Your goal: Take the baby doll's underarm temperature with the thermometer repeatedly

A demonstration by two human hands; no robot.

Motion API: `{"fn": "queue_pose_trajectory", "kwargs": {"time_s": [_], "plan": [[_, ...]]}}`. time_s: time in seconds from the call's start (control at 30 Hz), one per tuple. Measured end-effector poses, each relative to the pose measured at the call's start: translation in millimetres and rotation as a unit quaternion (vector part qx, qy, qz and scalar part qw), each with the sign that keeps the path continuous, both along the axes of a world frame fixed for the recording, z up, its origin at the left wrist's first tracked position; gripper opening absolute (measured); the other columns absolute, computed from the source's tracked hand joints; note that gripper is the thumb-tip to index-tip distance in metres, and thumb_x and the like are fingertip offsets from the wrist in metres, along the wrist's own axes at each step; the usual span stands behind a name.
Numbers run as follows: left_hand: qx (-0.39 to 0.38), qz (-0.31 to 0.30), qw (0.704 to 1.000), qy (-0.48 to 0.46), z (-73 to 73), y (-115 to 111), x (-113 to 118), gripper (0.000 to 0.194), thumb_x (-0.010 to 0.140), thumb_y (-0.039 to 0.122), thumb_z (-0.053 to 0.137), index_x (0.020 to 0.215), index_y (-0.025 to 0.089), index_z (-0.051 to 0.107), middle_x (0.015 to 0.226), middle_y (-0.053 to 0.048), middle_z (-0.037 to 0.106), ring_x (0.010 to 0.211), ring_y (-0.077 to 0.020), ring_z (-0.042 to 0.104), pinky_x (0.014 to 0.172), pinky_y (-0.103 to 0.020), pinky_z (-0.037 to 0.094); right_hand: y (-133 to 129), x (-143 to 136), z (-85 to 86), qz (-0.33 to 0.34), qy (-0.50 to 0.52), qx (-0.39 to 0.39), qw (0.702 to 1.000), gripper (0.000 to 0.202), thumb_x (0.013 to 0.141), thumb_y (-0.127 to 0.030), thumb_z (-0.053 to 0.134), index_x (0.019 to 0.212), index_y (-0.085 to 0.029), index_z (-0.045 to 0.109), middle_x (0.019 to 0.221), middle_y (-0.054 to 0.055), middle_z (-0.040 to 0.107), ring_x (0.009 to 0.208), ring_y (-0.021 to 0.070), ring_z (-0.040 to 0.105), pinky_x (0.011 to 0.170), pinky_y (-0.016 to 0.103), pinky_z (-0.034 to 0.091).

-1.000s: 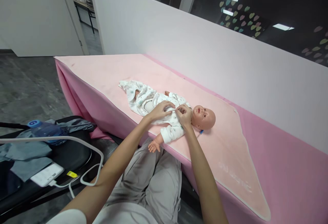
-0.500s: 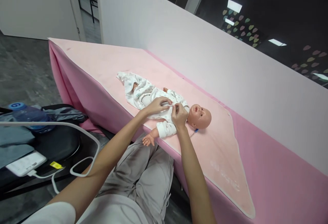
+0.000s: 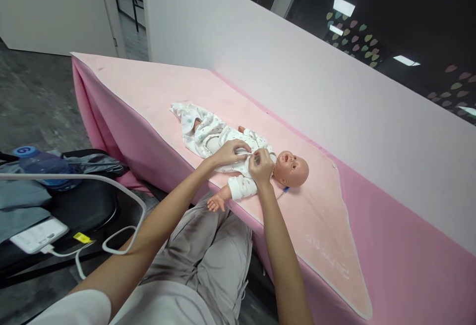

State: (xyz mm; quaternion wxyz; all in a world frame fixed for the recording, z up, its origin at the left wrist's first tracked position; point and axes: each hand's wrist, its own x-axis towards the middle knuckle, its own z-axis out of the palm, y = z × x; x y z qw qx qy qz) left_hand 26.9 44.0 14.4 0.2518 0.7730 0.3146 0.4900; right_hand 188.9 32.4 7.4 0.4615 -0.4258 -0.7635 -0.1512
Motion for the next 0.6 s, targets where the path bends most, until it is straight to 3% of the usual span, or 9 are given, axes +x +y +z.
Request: {"fn": "queue_pose_trajectory", "kwargs": {"time_s": [0.23,0.47,0.6], "plan": [[0.006,0.002,1.000,-0.001,-0.1,-0.3,0.9,0.019,0.072,0.019,0.058,0.088,0.018,0.067,0.098,-0.005,0.066,0.100,-0.0202,0.057,0.095,-0.035,0.041,0.0,1.1,-1.0,0.009,-0.002,-0.032,0.999,0.006,0.074,-0.016,0.046,0.071,-0.020,0.046,0.072,0.001,0.049,0.061,0.0134,0.046,0.057,0.025,0.033],[0.023,-0.011,1.000,0.001,-0.7,-1.5,0.8,0.020,0.072,0.020,0.061,0.090,0.020,0.069,0.099,-0.004,0.066,0.100,-0.0198,0.057,0.094,-0.034,0.041,-0.5,1.4,1.0,0.008,-0.004,-0.013,1.000,0.009,0.070,-0.013,0.047,0.067,-0.021,0.044,0.069,0.000,0.048,0.060,0.0134,0.045,0.056,0.025,0.033],[0.028,0.012,0.999,0.011,-3.4,0.1,2.8,0.018,0.073,0.020,0.061,0.087,0.020,0.071,0.100,-0.005,0.065,0.098,-0.0194,0.058,0.093,-0.034,0.042,0.5,1.2,0.1,0.006,-0.002,-0.018,1.000,0.008,0.071,-0.014,0.047,0.067,-0.021,0.046,0.069,0.000,0.049,0.061,0.0135,0.045,0.056,0.025,0.033]]}}
